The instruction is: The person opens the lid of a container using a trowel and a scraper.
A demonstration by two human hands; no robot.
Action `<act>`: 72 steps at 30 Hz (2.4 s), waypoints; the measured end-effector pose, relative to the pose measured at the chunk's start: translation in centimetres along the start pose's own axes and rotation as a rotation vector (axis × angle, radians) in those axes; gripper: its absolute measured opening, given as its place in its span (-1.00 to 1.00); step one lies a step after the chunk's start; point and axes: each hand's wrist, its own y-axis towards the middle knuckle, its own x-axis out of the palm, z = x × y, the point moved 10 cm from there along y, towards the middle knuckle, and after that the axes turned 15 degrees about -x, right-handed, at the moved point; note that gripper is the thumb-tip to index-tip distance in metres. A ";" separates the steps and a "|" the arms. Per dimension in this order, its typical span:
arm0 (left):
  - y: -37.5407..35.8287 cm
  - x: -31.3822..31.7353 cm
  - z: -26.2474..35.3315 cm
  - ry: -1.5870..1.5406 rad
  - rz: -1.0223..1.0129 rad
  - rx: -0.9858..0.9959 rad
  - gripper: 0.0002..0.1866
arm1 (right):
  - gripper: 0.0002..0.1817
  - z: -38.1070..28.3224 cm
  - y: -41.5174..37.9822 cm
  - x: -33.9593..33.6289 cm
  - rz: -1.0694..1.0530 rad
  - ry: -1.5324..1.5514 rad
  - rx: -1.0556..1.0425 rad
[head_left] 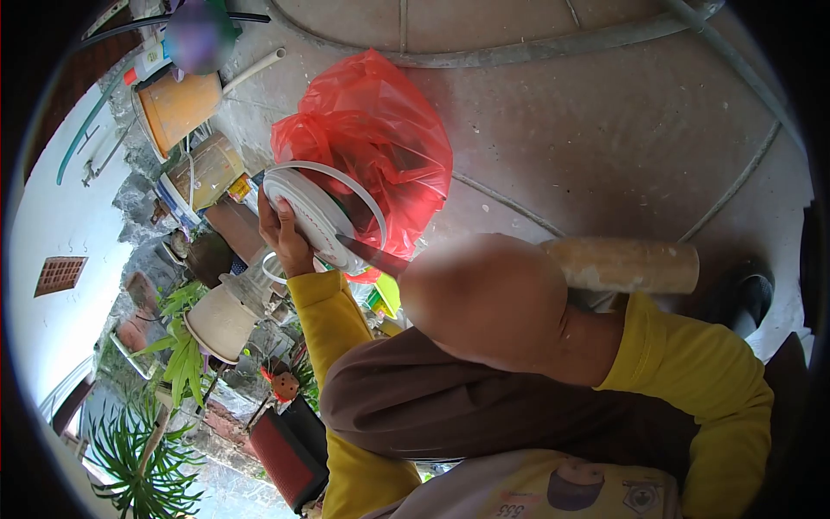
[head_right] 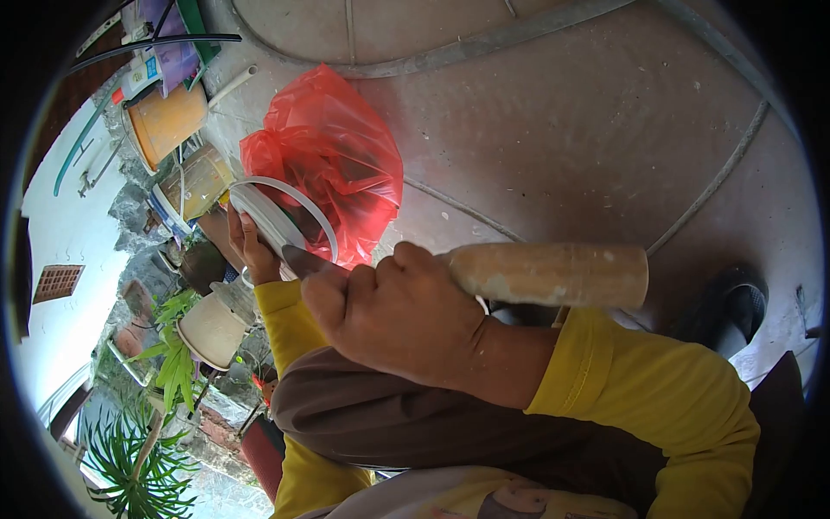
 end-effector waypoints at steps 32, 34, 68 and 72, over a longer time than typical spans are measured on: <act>0.0 0.0 -0.1 -0.018 -0.012 0.002 -0.43 | -0.53 4.7 -3.3 3.6 -0.062 0.364 0.359; 0.1 0.1 0.1 -0.029 -0.002 0.008 -0.42 | -0.52 5.4 -3.9 4.4 -0.072 0.484 0.517; -3.9 1.4 -6.5 -0.726 -0.047 -0.292 -0.48 | -0.44 2.9 -6.8 0.9 0.050 0.249 0.443; -4.0 1.4 -6.0 -0.707 -0.035 -0.285 -0.49 | -0.42 3.4 -7.3 1.6 0.018 0.259 0.479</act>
